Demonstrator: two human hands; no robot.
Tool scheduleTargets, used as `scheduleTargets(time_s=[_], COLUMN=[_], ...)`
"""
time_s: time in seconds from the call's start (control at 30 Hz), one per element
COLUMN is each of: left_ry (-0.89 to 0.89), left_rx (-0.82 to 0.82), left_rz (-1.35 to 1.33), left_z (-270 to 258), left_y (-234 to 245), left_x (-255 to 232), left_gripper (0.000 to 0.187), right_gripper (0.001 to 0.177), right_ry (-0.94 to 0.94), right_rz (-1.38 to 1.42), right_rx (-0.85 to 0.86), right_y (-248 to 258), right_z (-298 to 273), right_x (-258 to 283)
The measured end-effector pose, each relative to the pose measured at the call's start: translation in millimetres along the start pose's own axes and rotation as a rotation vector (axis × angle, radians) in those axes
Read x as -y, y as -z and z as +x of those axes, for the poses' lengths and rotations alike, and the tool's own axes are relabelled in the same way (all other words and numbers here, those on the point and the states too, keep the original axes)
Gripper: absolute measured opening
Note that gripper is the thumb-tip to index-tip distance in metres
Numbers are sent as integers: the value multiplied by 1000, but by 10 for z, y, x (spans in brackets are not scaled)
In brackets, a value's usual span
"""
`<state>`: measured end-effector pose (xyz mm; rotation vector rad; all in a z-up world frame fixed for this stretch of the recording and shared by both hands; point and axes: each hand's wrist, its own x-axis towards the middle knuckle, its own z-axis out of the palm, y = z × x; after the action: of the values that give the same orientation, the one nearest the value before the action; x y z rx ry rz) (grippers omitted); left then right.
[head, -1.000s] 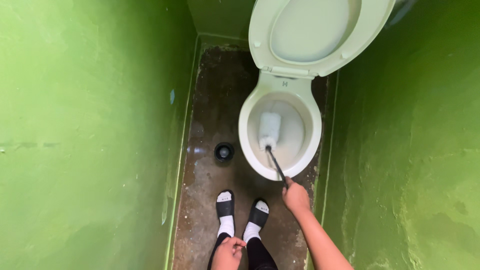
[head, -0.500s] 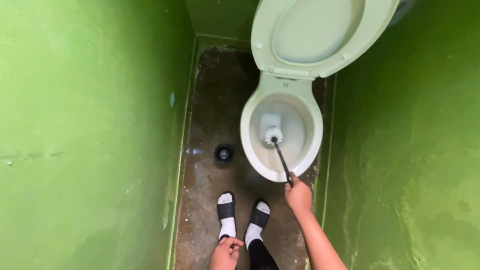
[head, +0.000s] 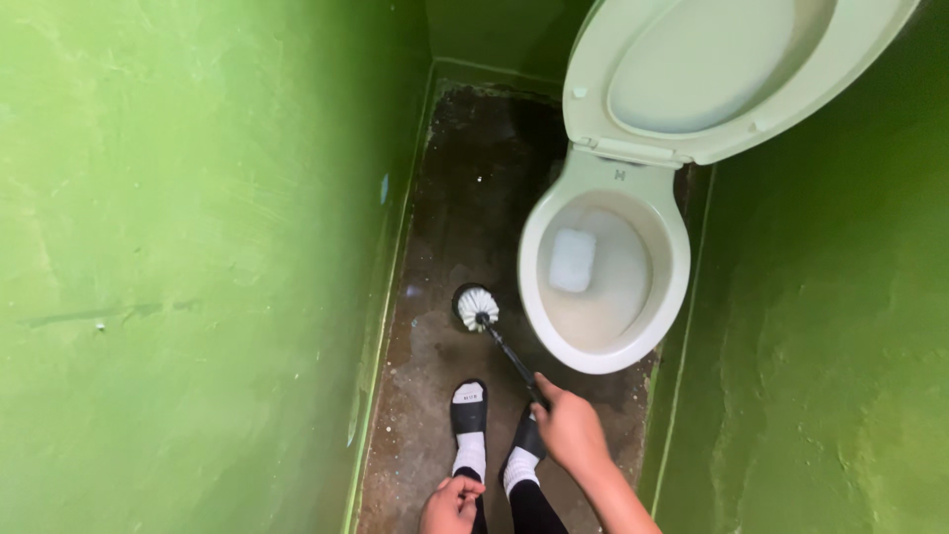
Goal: The person scrubs the inside of a toilet bowl with a toilet brush, then wipes the toilet seat and lid with toilet paper. They flush the toilet, spray air freshener into the bowl, and open the cistern lid to place a red cleaning block inside before closing the lid.
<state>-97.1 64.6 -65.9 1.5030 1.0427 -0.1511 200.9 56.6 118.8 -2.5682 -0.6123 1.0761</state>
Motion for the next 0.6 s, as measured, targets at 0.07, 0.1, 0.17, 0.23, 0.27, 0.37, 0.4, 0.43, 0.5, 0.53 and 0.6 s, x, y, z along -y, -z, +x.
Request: scheduleTargets(time_s=[0.07, 0.1, 0.17, 0.23, 0.27, 0.37, 0.4, 0.43, 0.5, 0.53, 0.6], left_ry=[-43, -65, -15, -18, -41, 46, 102, 100, 89, 88, 86], left_rx=[25, 36, 61, 43, 10, -29, -30, -8, 38, 32, 22], left_rz=[-2, -5, 41, 53, 41, 55, 66, 49, 12, 12, 10], left_z=[59, 96, 157, 237, 249, 252, 242, 229, 234, 238, 248], left_y=[58, 76, 91, 92, 101, 154, 161, 190, 232, 244, 236], left_x=[108, 162, 261, 319, 339, 355, 353, 350, 316, 301, 283], left_gripper=[26, 25, 23, 24, 25, 25, 24, 25, 26, 26, 26], right_gripper=[50, 44, 35, 32, 32, 32, 32, 33, 33, 34, 43], right_ry=[-37, -71, -126, -166, -162, -138, -124, -111, -121, -124, -98], right_rz=[-115, -136, -165, -174, -188, -220, -226, -232, -202, -187, -161], right_rx=[49, 88, 138, 159, 164, 175, 174, 174, 157, 149, 110], right_y=[-452, -661, -1003, -1278, -1392, -1604, -1632, -1651, -1620, -1598, -1538], right_z=[459, 680, 1074, 1415, 1529, 1763, 1804, 1825, 1842, 1839, 1810], right_x=[-61, -108, -245, -345, -394, -463, -467, -452, -396, -343, -246])
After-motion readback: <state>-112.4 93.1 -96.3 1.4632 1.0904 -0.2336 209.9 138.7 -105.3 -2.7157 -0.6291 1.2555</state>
